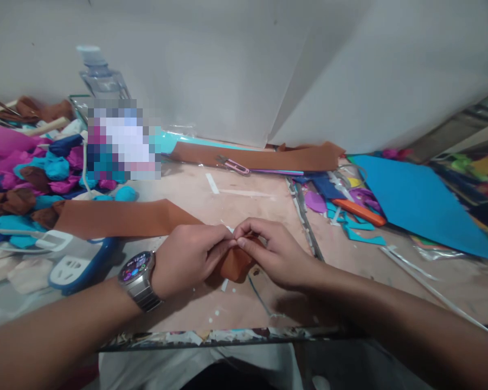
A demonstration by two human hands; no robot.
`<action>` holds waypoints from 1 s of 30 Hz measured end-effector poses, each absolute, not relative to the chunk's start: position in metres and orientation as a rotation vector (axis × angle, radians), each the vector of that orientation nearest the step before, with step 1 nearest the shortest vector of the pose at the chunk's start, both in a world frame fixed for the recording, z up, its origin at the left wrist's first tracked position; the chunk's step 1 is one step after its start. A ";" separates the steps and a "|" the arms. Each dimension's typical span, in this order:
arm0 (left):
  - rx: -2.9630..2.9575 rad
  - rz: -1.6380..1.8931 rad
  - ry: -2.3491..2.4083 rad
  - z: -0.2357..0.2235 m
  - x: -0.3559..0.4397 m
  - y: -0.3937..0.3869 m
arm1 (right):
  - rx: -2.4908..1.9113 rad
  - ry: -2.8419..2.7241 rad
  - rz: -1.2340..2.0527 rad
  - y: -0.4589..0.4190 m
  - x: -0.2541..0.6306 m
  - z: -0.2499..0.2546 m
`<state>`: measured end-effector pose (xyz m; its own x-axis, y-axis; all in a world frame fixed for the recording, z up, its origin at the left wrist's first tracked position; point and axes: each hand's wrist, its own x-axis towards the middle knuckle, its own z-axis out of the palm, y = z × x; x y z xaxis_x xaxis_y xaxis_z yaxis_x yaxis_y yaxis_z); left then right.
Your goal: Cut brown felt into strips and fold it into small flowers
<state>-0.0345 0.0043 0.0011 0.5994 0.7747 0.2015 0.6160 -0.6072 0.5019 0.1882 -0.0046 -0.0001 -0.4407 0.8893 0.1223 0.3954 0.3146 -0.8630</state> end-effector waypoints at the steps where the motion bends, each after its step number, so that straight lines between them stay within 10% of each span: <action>1: 2.462 0.572 1.124 0.001 -0.035 0.004 | -1.139 -1.959 1.072 -0.005 0.188 0.000; 30: 2.532 0.632 1.033 0.000 -0.034 0.005 | -1.137 -1.806 1.429 -0.001 0.189 -0.001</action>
<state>-0.0340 0.0049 0.0005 0.6380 0.7197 0.2740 0.5717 -0.6810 0.4576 0.1888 -0.0007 -0.0006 -0.4797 0.8745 -0.0722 0.2714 0.0696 -0.9599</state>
